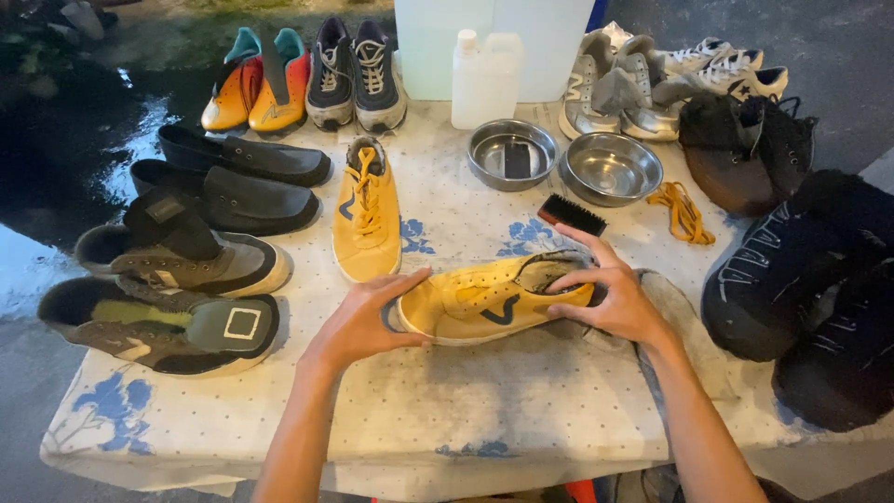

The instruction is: The person cleans a yellow sneaker by first wiping the sole with a cloth, then scrubbing the upper and sides with a brush dipped in water. The shoe is held and rotated to access different areas during the cleaning process.

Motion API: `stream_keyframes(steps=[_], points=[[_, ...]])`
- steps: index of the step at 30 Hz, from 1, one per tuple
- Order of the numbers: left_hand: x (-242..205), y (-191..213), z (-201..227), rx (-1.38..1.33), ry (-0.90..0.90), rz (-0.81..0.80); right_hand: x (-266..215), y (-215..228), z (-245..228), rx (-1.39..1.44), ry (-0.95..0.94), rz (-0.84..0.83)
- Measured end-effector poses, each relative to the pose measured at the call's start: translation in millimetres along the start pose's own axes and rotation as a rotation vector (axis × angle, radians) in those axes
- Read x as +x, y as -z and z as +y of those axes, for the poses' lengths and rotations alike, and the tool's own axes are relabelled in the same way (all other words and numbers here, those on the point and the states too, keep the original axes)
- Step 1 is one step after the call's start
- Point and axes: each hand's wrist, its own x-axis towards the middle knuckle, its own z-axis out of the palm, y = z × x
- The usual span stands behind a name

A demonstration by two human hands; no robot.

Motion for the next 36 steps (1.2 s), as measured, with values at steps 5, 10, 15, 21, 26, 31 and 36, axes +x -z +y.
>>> stream_keyframes(steps=[5,10,15,21,26,31,36], points=[[0.2,0.0,1.1,0.024,0.0,0.0,-1.8,0.3,1.2,0.033,-0.017,-0.03],[1.3,-1.3,-0.6,0.003,-0.011,0.006,-3.4,-0.4,9.2,0.02,-0.014,-0.048],[2.3,-0.4,2.5,-0.021,-0.011,0.007,-4.3,-3.0,10.7,-0.016,-0.021,-0.053],[0.8,-0.3,-2.6,-0.02,-0.035,0.0,-4.3,-7.8,7.2,-0.015,-0.018,-0.049],[-0.2,-0.6,-5.2,0.004,-0.051,0.003,0.5,-8.2,-7.4,0.024,0.034,-0.017],[1.5,6.8,9.1,-0.009,-0.08,0.011,4.0,-12.6,1.0,0.159,0.034,0.068],[8.1,9.2,17.9,-0.191,-0.14,-0.074,11.6,-12.6,4.3,0.383,0.091,0.14]])
